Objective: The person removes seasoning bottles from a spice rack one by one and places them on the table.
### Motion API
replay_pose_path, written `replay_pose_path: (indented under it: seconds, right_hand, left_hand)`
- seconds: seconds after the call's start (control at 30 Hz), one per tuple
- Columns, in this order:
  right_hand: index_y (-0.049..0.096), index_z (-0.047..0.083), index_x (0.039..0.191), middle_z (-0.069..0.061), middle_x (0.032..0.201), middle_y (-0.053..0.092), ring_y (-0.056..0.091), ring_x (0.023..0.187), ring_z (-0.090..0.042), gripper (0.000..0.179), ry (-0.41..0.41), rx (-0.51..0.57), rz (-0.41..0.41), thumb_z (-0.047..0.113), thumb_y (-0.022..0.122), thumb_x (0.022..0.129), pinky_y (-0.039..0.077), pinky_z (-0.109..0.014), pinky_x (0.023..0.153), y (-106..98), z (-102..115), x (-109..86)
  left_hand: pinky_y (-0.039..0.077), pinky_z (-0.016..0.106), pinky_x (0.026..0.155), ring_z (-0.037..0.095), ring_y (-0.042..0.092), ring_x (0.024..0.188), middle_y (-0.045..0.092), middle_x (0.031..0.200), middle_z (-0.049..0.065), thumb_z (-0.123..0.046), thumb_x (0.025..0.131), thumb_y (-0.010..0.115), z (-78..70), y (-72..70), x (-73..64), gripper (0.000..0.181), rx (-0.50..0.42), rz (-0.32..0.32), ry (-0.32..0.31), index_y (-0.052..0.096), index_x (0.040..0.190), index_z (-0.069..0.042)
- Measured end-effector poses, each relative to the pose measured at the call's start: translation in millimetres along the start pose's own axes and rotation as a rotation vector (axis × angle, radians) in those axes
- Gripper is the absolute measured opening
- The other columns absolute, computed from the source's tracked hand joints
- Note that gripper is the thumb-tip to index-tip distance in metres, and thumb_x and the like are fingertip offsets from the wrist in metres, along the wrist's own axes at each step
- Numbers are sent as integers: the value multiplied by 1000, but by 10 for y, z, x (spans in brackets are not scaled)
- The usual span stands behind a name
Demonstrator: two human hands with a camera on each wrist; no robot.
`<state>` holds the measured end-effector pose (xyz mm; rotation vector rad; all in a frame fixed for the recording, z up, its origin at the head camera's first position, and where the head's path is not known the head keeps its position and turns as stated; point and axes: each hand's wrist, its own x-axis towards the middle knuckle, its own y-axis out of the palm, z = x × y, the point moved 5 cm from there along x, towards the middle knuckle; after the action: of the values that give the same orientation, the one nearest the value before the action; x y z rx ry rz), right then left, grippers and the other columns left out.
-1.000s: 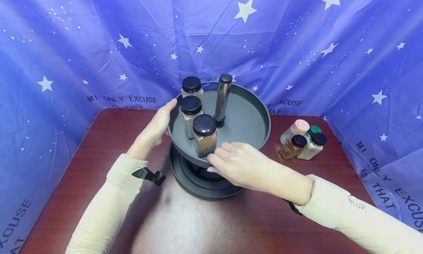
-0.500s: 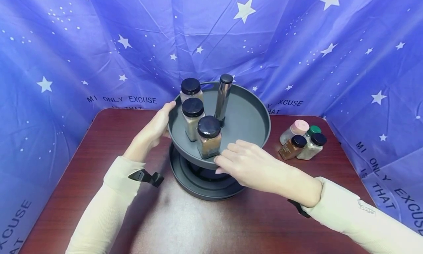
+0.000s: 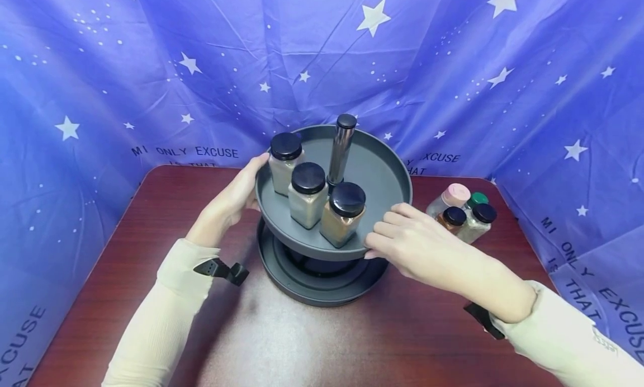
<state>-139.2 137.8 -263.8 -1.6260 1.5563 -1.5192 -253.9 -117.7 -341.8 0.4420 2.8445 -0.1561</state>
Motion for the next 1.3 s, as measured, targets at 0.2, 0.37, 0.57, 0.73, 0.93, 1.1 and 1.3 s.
replay_pose_path:
  seconds: [0.2,0.37,0.57,0.73,0.93,1.1,1.3]
  right_hand:
    - [53,14,74,4,61,50,57,66,-12,48,14,8,61,34,28,109,49,-43,94,-40,-141,-103]
    - [61,14,80,4,71,61,64,76,-12,21,22,30,107,29,59,94,46,-48,100,-71,-262,-159]
    - [63,16,78,5,79,66,65,83,-14,11,23,52,132,23,72,80,43,-50,102,-95,-394,-193]
    - [64,17,78,6,84,69,67,88,-15,31,58,78,154,1,85,62,41,-51,104,-108,-493,-245]
    - [70,15,93,5,91,69,66,95,-17,22,89,119,171,13,81,75,42,-48,102,-120,-470,-263]
    - [66,13,92,4,85,66,64,86,-20,21,56,70,168,22,78,76,48,-41,88,-168,-297,-180]
    - [57,11,81,3,67,56,54,62,-17,18,-5,-42,88,27,66,85,46,-33,65,-211,-31,2]
  left_hand:
    - [50,30,63,7,65,72,69,80,-13,-57,103,13,2,0,-4,59,-12,-7,19,58,110,-19]
    - [51,31,62,8,66,72,70,79,-11,-60,102,13,5,8,-5,60,-24,-7,33,58,107,-21]
    - [51,32,58,10,64,65,69,74,-10,-61,102,12,-8,19,1,61,-20,3,44,58,102,-21]
    - [50,31,53,12,62,56,68,69,-9,-63,101,12,-15,21,5,62,-6,-8,46,56,102,-18]
    - [45,27,49,8,61,56,68,68,-12,-61,101,15,8,25,8,60,-19,-33,39,56,107,-18]
    - [40,24,46,7,55,49,66,63,-13,-58,102,15,19,18,9,60,-35,-59,44,58,100,-17]
    - [38,24,46,6,52,47,65,62,-14,-57,102,16,8,24,1,58,-34,-67,44,58,97,-17]
